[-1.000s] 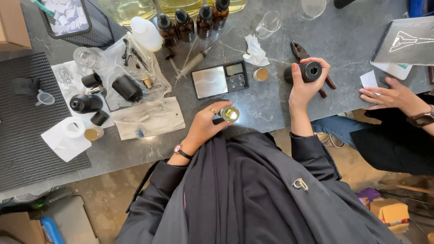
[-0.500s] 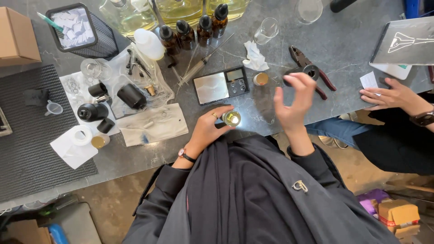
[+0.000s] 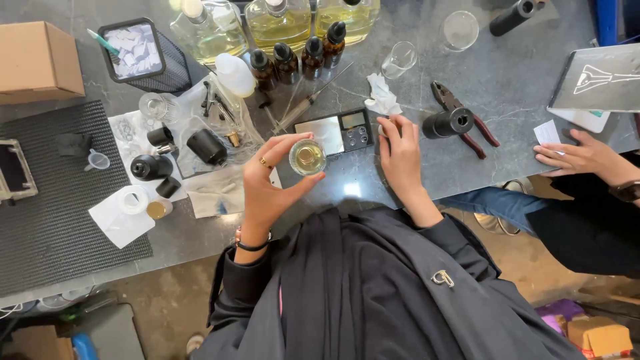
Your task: The person pours a yellow liquid from a small glass beaker into a clear glass bottle, then secures a black cap onto the bottle. They fold a cardboard box and place the filled bottle inside, closing the box.
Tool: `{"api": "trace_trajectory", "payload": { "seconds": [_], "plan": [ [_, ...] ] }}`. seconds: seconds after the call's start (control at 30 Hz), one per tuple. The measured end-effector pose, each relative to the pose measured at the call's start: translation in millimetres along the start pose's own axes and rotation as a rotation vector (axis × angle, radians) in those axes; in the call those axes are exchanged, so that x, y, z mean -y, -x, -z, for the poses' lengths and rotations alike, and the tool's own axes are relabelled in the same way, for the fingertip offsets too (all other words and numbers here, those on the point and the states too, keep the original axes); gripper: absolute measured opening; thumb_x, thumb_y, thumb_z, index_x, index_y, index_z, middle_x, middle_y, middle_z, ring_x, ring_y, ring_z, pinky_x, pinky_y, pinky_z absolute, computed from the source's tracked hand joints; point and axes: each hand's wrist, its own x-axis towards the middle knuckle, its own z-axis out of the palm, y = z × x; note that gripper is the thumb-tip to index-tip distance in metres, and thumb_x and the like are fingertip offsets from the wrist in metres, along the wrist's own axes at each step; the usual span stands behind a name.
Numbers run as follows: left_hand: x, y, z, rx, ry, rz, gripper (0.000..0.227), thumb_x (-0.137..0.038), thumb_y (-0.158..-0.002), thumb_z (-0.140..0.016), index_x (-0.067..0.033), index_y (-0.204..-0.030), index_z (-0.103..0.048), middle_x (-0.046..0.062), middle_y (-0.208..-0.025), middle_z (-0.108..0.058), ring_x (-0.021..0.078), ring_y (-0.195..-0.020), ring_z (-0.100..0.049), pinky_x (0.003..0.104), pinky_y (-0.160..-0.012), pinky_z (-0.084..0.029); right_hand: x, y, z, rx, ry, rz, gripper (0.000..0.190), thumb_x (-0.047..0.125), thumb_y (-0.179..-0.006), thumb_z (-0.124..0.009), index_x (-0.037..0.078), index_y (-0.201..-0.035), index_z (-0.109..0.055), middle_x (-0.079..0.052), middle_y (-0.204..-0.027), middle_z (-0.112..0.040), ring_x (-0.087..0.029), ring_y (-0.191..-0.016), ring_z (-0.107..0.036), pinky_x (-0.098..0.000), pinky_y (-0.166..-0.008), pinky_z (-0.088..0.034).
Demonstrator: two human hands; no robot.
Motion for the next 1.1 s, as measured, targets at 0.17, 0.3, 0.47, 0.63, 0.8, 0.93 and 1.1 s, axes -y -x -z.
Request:
{"api": "trace_trajectory", "payload": {
  "seconds": [0.17, 0.3, 0.47, 0.63, 0.8, 0.93, 1.1],
  "plan": [
    [12.6, 1.0, -2.5, -0.012, 0.078, 0.029, 0.053, -0.011, -0.072, -0.095, -0.0033, -0.119, -0.073, 0.01, -0.115, -0.074, 0.0238, -0.108, -0.072, 0.032, -0.093, -0.058, 0.7, -1.8, 5.9, -0.012, -0.12, -0.037, 0.04, -0.003, -0.094, -0.071, 0.006, -0.132, -0.066, -0.014, -0.119, -0.058, -0.034, -0.108, -0.059, -0.046, -0.096, -0.05],
    [28.1, 8.8, -15.4, 0.0, 0.174, 0.126, 0.056, -0.007, -0.072, -0.094, -0.0026, -0.123, -0.071, 0.011, -0.117, -0.072, 0.0183, -0.106, -0.069, 0.033, -0.09, -0.06, 35.1, -30.7, 46.1, -0.061, -0.545, -0.134, 0.044, 0.001, -0.089, -0.082, 0.001, -0.13, -0.066, -0.013, -0.11, -0.065, -0.024, -0.094, -0.062, -0.0389, -0.089, -0.055],
    [26.5, 12.3, -26.0, 0.054, 0.164, 0.176, 0.055, -0.007, -0.073, -0.093, -0.0039, -0.124, -0.071, 0.01, -0.118, -0.071, 0.0182, -0.106, -0.069, 0.032, -0.089, -0.061, 99.3, -74.7, 118.7, -0.049, -0.788, 0.114, 0.041, -0.001, -0.081, -0.087, -0.01, -0.117, -0.069, -0.027, -0.114, -0.067, -0.025, -0.08, -0.064, -0.04, -0.076, -0.057],
    [41.1, 17.7, -38.9, 0.1, 0.169, 0.128, 0.051, -0.005, -0.076, -0.09, -0.0025, -0.123, -0.071, 0.013, -0.119, -0.069, 0.0208, -0.105, -0.07, 0.032, -0.086, -0.063, 133.4, -82.1, 118.4, 0.128, -0.671, 0.379, 0.027, -0.002, -0.087, -0.08, -0.001, -0.114, -0.075, -0.018, -0.113, -0.071, -0.033, -0.097, -0.072, -0.0418, -0.082, -0.061],
    [62.6, 30.8, -46.2, 0.119, 0.186, 0.147, 0.048, -0.004, -0.076, -0.09, -0.0008, -0.12, -0.07, 0.013, -0.118, -0.07, 0.0229, -0.106, -0.071, 0.034, -0.088, -0.062, 129.0, -72.9, 114.7, 0.204, -0.559, 0.373, 0.023, -0.003, -0.091, -0.074, -0.001, -0.114, -0.073, -0.018, -0.114, -0.07, -0.036, -0.101, -0.071, -0.0435, -0.081, -0.061],
    [73.8, 38.3, -54.9, 0.171, 0.152, 0.16, 0.049, -0.005, -0.075, -0.09, -0.002, -0.119, -0.071, 0.013, -0.116, -0.071, 0.0242, -0.109, -0.07, 0.035, -0.091, -0.061, 119.1, -62.0, 112.3, 0.29, -0.436, 0.322, 0.021, -0.002, -0.093, -0.072, 0.0, -0.114, -0.07, -0.016, -0.113, -0.069, -0.035, -0.103, -0.07, -0.0457, -0.081, -0.06],
    [98.7, 48.3, -67.4, 0.208, 0.097, 0.132, 0.048, -0.007, -0.073, -0.09, -0.0061, -0.118, -0.072, 0.011, -0.116, -0.072, 0.0283, -0.115, -0.069, 0.04, -0.096, -0.058, 108.0, -47.8, 102.4, 0.376, -0.323, 0.309, 0.026, -0.005, -0.091, -0.071, 0.0, -0.116, -0.067, -0.018, -0.111, -0.068, -0.038, -0.104, -0.069, -0.0485, -0.08, -0.06]
  ]
}}
